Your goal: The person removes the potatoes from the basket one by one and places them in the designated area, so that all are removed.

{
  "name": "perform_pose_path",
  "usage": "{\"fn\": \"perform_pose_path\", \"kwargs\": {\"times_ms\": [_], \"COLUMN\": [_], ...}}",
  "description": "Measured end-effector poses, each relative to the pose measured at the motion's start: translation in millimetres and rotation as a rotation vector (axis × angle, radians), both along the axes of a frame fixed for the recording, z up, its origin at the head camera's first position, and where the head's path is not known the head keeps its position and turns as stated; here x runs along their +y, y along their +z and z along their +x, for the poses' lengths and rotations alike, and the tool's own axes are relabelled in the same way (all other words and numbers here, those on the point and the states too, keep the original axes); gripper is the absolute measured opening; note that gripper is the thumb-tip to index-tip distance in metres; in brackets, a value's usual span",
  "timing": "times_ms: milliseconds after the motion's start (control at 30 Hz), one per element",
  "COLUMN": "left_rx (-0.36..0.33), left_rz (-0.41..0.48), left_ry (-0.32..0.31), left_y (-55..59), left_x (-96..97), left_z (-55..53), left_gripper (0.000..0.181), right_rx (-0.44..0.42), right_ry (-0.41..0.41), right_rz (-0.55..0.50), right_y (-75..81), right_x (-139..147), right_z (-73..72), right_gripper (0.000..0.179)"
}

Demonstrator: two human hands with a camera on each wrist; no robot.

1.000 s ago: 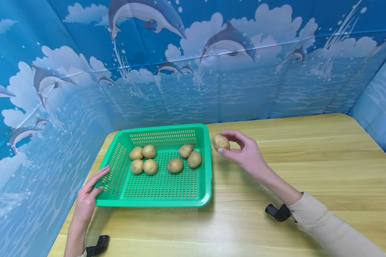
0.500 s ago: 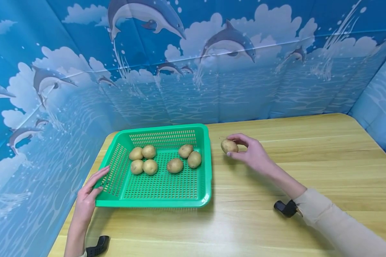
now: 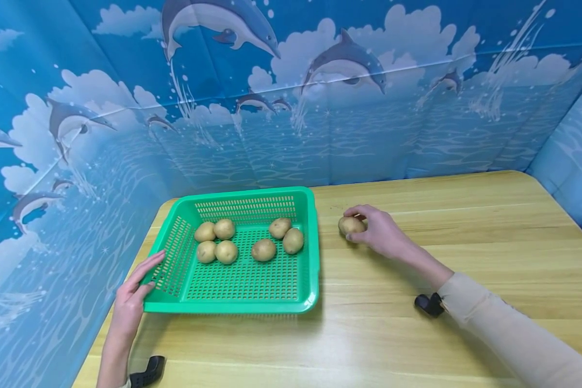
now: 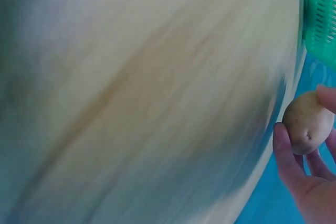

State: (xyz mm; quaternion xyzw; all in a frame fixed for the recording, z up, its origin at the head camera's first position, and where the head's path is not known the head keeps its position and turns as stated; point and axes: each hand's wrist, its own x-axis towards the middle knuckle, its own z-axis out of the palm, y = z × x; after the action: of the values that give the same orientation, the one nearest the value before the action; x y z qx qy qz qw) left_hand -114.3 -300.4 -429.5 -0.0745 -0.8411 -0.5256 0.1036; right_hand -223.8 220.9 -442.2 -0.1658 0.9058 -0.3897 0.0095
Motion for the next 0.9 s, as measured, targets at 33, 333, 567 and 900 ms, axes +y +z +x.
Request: {"fn": "perform_pose_path", "kwargs": {"times_ms": [33,333,567,900], "left_rx": [0.0,0.007,-0.001,-0.002], "left_rz": [0.0,0.004,0.013,0.023], "left_ry": [-0.001,-0.001,0.005,0.005], "left_y": [0.2,0.0,0.4,0.1], "left_x": [0.2,0.5,1.4,0.9], "left_z": [0.1,0.3,0.5,0.3], "left_gripper": [0.06,0.06,0.06,0.059], "right_rx": [0.002,-0.018,-0.038,-0.089], "right_ry": [0.0,-0.001,0.025,0.039], "right_rz": [0.011,0.056,0.068,0.04], "right_y": [-0.3,-2.0,-0.8,-0.6], "right_x": [-0.2,-0.2,-2.2,-0.8], "right_z": [-0.7,-3.7,-3.6,-2.7], "right_gripper": [0.048,0.049,0.049,0.055]}}
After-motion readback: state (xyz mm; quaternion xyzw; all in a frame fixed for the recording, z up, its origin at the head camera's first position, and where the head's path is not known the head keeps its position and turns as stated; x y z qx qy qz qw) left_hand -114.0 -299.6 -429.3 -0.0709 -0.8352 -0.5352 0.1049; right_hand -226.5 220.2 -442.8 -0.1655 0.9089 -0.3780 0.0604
